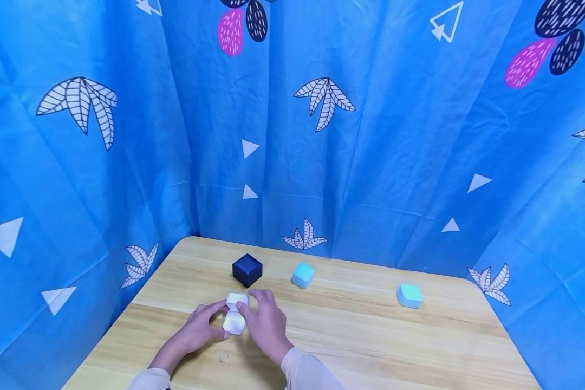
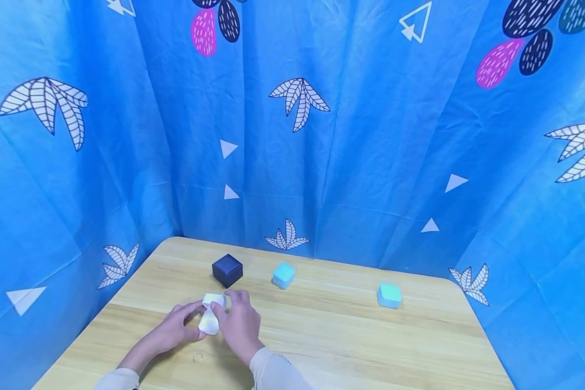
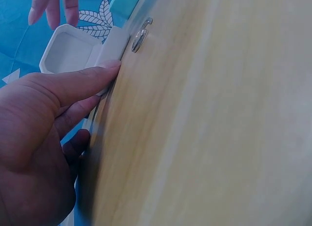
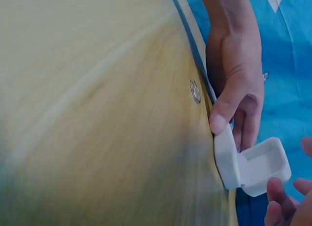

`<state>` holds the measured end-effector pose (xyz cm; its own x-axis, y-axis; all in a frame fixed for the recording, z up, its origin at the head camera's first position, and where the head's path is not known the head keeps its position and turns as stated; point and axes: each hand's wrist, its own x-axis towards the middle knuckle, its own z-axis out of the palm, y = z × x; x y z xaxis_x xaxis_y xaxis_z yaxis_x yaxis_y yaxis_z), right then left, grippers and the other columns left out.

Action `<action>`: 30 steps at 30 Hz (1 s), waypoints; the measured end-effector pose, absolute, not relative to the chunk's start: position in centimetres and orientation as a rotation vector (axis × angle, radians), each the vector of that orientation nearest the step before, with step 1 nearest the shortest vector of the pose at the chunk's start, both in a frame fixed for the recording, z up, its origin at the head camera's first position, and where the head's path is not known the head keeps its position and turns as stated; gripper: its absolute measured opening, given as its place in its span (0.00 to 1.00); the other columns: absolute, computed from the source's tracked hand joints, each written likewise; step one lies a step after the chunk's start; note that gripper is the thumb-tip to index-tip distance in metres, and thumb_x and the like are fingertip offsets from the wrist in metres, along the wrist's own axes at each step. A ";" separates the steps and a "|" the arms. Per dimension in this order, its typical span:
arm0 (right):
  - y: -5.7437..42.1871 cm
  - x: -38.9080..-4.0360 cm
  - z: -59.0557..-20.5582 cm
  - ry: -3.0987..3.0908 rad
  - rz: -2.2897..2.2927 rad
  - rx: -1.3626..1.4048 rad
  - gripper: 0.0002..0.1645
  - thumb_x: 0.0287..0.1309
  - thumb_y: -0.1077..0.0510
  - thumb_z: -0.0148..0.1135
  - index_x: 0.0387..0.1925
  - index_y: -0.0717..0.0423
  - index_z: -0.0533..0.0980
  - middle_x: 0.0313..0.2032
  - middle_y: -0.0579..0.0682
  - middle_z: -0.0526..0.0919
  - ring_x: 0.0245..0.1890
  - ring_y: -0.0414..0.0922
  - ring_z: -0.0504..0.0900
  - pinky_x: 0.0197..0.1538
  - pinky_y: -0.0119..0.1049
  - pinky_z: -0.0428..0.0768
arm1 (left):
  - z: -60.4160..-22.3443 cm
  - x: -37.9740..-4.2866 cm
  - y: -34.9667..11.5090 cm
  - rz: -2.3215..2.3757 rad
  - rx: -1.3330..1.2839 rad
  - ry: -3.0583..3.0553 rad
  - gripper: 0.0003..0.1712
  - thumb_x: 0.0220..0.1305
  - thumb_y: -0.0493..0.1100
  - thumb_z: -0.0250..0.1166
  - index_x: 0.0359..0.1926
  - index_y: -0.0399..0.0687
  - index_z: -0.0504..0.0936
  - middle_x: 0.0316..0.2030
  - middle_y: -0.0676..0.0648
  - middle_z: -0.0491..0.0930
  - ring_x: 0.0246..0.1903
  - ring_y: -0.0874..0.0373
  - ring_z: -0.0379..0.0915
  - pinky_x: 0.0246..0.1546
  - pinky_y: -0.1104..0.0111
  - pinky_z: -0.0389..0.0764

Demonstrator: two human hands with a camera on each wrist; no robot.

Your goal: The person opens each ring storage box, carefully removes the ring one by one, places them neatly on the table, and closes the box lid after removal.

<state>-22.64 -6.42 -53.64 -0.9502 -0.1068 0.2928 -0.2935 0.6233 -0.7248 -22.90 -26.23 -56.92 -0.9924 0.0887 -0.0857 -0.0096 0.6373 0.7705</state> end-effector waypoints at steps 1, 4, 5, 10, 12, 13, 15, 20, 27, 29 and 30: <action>-6.4 -22.8 -53.7 -2.631 1.253 0.320 0.29 0.64 0.37 0.63 0.58 0.51 0.79 0.55 0.48 0.80 0.51 0.49 0.84 0.50 0.52 0.80 | -57.0 -22.9 -26.3 1.287 0.067 2.736 0.50 0.43 0.47 0.81 0.71 0.54 0.72 0.59 0.54 0.78 0.61 0.47 0.64 0.64 0.36 0.64; -6.4 -23.1 -54.1 -2.651 1.334 0.288 0.32 0.64 0.34 0.62 0.59 0.51 0.79 0.56 0.49 0.80 0.53 0.50 0.83 0.52 0.54 0.79 | -57.0 -22.9 -26.3 1.292 0.067 2.728 0.50 0.43 0.47 0.81 0.71 0.54 0.72 0.59 0.54 0.78 0.62 0.47 0.64 0.64 0.36 0.62; -6.4 -23.2 -54.2 -2.661 1.374 0.273 0.34 0.63 0.33 0.61 0.59 0.52 0.78 0.56 0.49 0.80 0.53 0.50 0.83 0.53 0.55 0.79 | -57.0 -22.8 -26.4 1.293 0.067 2.726 0.50 0.43 0.47 0.80 0.71 0.54 0.72 0.59 0.54 0.78 0.62 0.47 0.63 0.64 0.35 0.62; -6.2 -23.7 -55.0 -2.689 1.567 0.209 0.39 0.62 0.29 0.58 0.62 0.52 0.76 0.56 0.51 0.80 0.53 0.52 0.82 0.55 0.58 0.78 | -57.0 -22.7 -26.3 1.293 0.061 2.726 0.50 0.44 0.47 0.80 0.71 0.54 0.71 0.59 0.54 0.78 0.62 0.47 0.64 0.65 0.36 0.62; -6.1 -23.9 -55.3 -2.691 1.620 0.199 0.40 0.62 0.28 0.58 0.62 0.52 0.76 0.55 0.52 0.81 0.53 0.52 0.81 0.55 0.59 0.77 | -56.9 -22.7 -26.3 1.289 0.059 2.731 0.50 0.44 0.46 0.80 0.71 0.54 0.71 0.59 0.54 0.78 0.62 0.47 0.64 0.64 0.36 0.63; -6.1 -24.0 -55.4 -2.695 1.640 0.197 0.40 0.62 0.28 0.58 0.62 0.52 0.76 0.54 0.52 0.82 0.52 0.52 0.81 0.55 0.58 0.77 | -56.9 -22.8 -26.3 1.288 0.059 2.735 0.50 0.44 0.46 0.80 0.71 0.54 0.71 0.59 0.54 0.79 0.62 0.47 0.64 0.64 0.36 0.63; -6.0 -24.1 -55.5 -2.702 1.672 0.191 0.40 0.62 0.27 0.57 0.62 0.52 0.76 0.51 0.50 0.83 0.51 0.50 0.82 0.54 0.57 0.78 | -56.9 -22.8 -26.2 1.284 0.058 2.742 0.50 0.44 0.46 0.80 0.71 0.54 0.72 0.59 0.55 0.79 0.61 0.47 0.64 0.64 0.37 0.63; -5.9 -24.4 -55.7 -2.719 1.730 0.182 0.38 0.61 0.27 0.58 0.59 0.49 0.77 0.45 0.46 0.84 0.42 0.44 0.81 0.45 0.47 0.79 | -56.8 -22.8 -26.2 1.279 0.065 2.749 0.49 0.45 0.46 0.80 0.71 0.53 0.72 0.59 0.54 0.79 0.62 0.46 0.64 0.64 0.36 0.62; -6.1 -24.7 -55.8 -2.678 1.963 0.133 0.42 0.61 0.29 0.60 0.61 0.57 0.76 0.43 0.48 0.85 0.32 0.42 0.82 0.30 0.37 0.80 | -56.9 -22.9 -26.3 1.274 0.062 2.740 0.50 0.44 0.46 0.80 0.71 0.53 0.71 0.59 0.54 0.78 0.61 0.47 0.64 0.64 0.37 0.63; -6.2 -24.8 -55.8 -2.665 2.002 0.121 0.44 0.61 0.29 0.60 0.62 0.59 0.75 0.43 0.48 0.86 0.31 0.42 0.81 0.29 0.36 0.79 | -57.0 -23.0 -26.4 1.273 0.063 2.741 0.50 0.44 0.47 0.80 0.71 0.53 0.71 0.60 0.54 0.78 0.61 0.47 0.64 0.64 0.37 0.63; -6.3 -24.8 -55.9 -2.657 2.018 0.114 0.44 0.61 0.29 0.60 0.62 0.60 0.74 0.43 0.48 0.86 0.30 0.43 0.81 0.29 0.36 0.79 | -57.1 -23.0 -26.4 1.271 0.064 2.742 0.51 0.44 0.47 0.80 0.71 0.54 0.71 0.60 0.53 0.78 0.61 0.47 0.64 0.64 0.37 0.63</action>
